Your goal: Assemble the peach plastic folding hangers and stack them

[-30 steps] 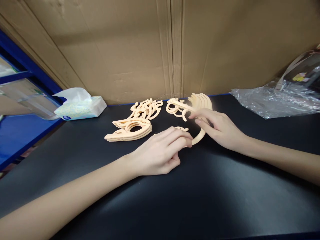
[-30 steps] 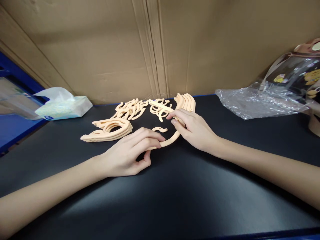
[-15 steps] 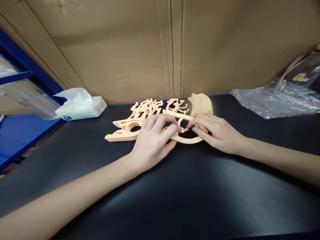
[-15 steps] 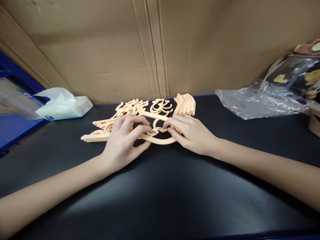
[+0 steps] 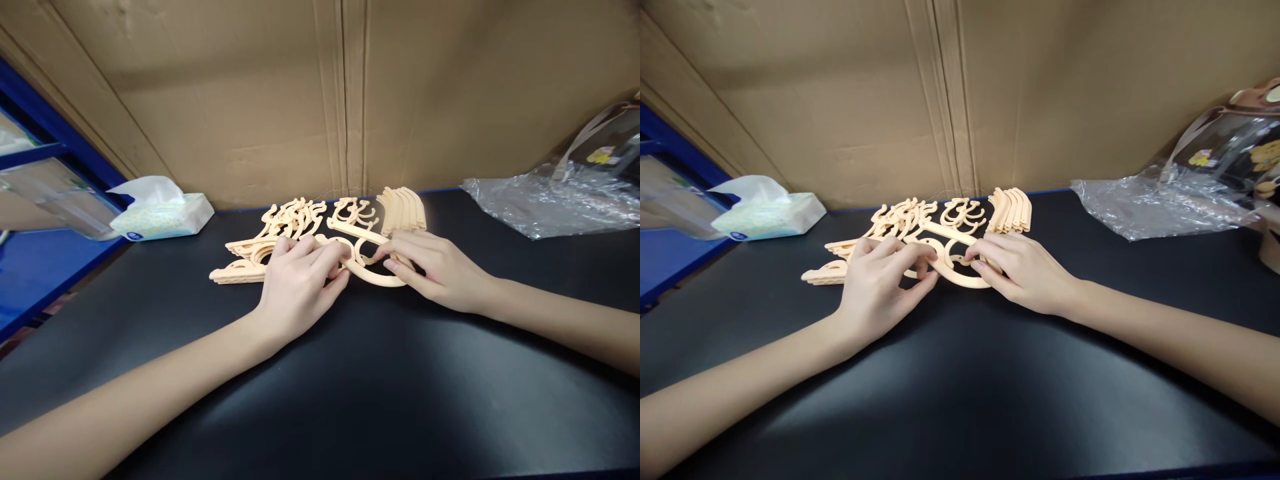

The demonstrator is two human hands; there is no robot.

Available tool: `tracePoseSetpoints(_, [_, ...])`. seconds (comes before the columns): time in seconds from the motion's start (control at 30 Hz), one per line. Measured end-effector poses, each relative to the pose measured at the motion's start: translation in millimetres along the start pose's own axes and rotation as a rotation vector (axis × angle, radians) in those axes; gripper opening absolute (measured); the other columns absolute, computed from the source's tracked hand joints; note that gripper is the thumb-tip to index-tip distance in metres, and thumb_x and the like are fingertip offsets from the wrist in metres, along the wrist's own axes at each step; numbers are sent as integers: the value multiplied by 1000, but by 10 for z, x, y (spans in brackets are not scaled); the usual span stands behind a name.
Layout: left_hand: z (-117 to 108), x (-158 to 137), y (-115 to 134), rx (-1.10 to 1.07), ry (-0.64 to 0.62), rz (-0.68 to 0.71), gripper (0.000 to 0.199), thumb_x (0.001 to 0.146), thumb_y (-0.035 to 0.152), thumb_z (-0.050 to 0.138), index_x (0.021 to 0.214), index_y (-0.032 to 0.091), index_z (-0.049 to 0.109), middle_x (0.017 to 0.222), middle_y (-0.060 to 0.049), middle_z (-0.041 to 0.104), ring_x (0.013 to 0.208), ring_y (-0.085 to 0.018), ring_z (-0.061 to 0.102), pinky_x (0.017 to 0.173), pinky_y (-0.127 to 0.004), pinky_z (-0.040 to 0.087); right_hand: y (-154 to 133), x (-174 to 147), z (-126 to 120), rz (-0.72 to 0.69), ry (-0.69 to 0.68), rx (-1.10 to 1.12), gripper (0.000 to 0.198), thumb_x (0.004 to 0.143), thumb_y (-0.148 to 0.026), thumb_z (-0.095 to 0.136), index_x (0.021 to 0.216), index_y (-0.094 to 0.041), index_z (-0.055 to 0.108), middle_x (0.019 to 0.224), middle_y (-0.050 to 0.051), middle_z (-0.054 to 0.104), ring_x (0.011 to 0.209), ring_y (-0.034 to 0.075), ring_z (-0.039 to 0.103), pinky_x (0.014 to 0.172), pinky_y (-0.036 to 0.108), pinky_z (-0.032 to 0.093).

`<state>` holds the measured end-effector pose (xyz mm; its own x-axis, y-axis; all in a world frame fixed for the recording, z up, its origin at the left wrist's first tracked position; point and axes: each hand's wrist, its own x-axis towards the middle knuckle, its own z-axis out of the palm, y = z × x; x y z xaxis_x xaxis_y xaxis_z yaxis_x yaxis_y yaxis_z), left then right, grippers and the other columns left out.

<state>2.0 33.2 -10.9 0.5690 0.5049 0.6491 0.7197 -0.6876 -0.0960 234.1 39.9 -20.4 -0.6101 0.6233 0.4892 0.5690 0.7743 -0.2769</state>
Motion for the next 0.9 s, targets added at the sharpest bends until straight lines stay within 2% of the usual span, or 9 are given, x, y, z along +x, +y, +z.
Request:
tracePoseSetpoints(0.1, [-14,8,5,-26,-34,-36,15,90,19,50,103,21,55,80,3,69,78,-17,59,72,-34,34,2,-2,0,-7,26,-4,21,97,-27,41,103,-15,58,82,4,60,74,16,53,70,30,40])
tracePoseSetpoints(0.23, [-31,14,2,-124,-80,-94,22,92,24,40,109,17,52,95,-5,66,87,-21,56,75,-36,35,-3,-6,4,-115,55,-25,22,96,-28,44,105,-14,58,85,5,60,79,18,54,74,32,43])
tracePoseSetpoints(0.37, [-14,21,1,-197,-98,-199,22,89,38,54,99,19,50,93,-3,65,86,-21,57,79,-36,37,-29,-8,3,-260,42,-130,28,92,-34,52,110,-13,59,98,10,64,89,22,58,80,36,45])
tracePoseSetpoints(0.5, [5,25,-1,-240,-130,-224,16,84,31,60,91,20,50,87,0,65,84,-20,58,79,-35,37,-59,-10,-2,-365,-2,-165,38,90,-39,55,118,-13,58,106,12,67,96,23,61,82,35,47])
tracePoseSetpoints(0.73, [0,23,1,-146,-147,-185,20,85,36,57,88,19,47,85,-1,64,81,-20,55,77,-36,36,-84,-27,-8,-364,0,-114,46,88,-37,57,125,-10,50,111,16,67,97,23,64,81,35,50])
tracePoseSetpoints(0.9, [14,22,1,-106,-201,-190,25,89,43,53,88,18,48,85,-2,65,78,-21,55,75,-36,35,-85,-29,-3,-359,-26,-80,39,89,-35,55,120,-12,53,110,15,68,99,23,64,81,36,51])
